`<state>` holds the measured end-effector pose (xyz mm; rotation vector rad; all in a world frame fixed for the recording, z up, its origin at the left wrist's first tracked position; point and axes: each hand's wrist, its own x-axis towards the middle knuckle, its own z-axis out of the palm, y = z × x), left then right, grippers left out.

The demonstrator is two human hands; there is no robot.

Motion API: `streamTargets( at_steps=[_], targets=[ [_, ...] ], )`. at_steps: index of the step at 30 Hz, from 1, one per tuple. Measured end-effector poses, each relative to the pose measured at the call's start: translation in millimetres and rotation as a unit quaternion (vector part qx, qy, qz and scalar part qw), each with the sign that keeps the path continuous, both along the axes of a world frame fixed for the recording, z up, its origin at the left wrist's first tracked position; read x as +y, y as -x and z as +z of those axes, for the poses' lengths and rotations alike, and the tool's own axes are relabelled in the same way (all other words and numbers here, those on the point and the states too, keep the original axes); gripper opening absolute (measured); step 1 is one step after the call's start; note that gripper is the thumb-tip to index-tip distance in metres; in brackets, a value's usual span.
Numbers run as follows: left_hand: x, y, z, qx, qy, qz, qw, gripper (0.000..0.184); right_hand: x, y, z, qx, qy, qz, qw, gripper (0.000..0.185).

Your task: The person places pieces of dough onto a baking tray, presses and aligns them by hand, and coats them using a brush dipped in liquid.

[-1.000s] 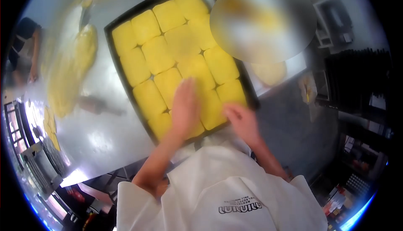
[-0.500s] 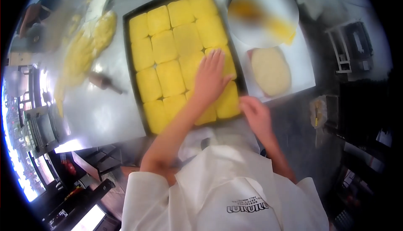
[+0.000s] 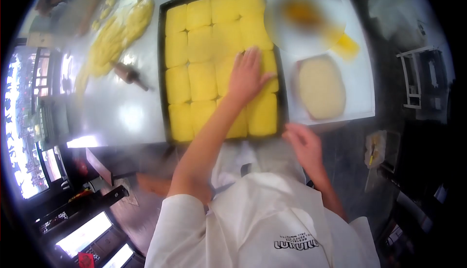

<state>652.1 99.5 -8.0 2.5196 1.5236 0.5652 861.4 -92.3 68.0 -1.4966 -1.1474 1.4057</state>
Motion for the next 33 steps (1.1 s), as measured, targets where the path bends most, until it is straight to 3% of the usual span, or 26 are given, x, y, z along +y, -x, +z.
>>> streamTargets(
  at_steps=[7, 11, 13, 15, 18, 21, 27, 33],
  targets=[
    [-2.3, 5.7, 4.7, -0.137, 0.034, 0.004, 0.990, 0.069, 10.6, -0.1, 9.7, -0.005, -0.024, 0.015, 1.000, 0.023],
    [-24.5, 26.2, 18.3, -0.114, 0.013, 0.002, 0.993, 0.067, 43.9, 0.7, 32.9, -0.072, 0.006, 0.031, 0.997, 0.024],
    [-42.5, 43.3, 16.2, -0.102, 0.034, 0.044, 0.993, 0.067, 63.9, 8.0, 28.0, -0.092, -0.086, 0.033, 0.991, 0.024],
    [-59.3, 64.7, 16.9, -0.096, 0.041, 0.071, 0.992, 0.067, 91.6, 23.4, 25.9, -0.168, -0.145, 0.068, 0.973, 0.031],
    [-85.7, 97.5, 23.0, -0.094, 0.061, 0.105, 0.988, 0.066, 134.5, 57.8, 15.5, -0.299, -0.300, 0.111, 0.899, 0.043],
    [-100.3, 134.1, 29.6, -0.091, 0.056, 0.139, 0.984, 0.065, 171.8, 99.4, 4.1, -0.348, -0.353, 0.154, 0.855, 0.057],
    [-106.9, 212.4, 33.6, -0.042, 0.078, 0.195, 0.977, 0.063, 207.4, 153.2, -60.5, -0.470, -0.360, 0.180, 0.786, 0.070],
    [-54.6, 225.5, 28.9, -0.048, 0.098, 0.129, 0.986, 0.065, 213.9, 164.3, -59.5, -0.524, -0.311, 0.198, 0.768, 0.070]
  ],
)
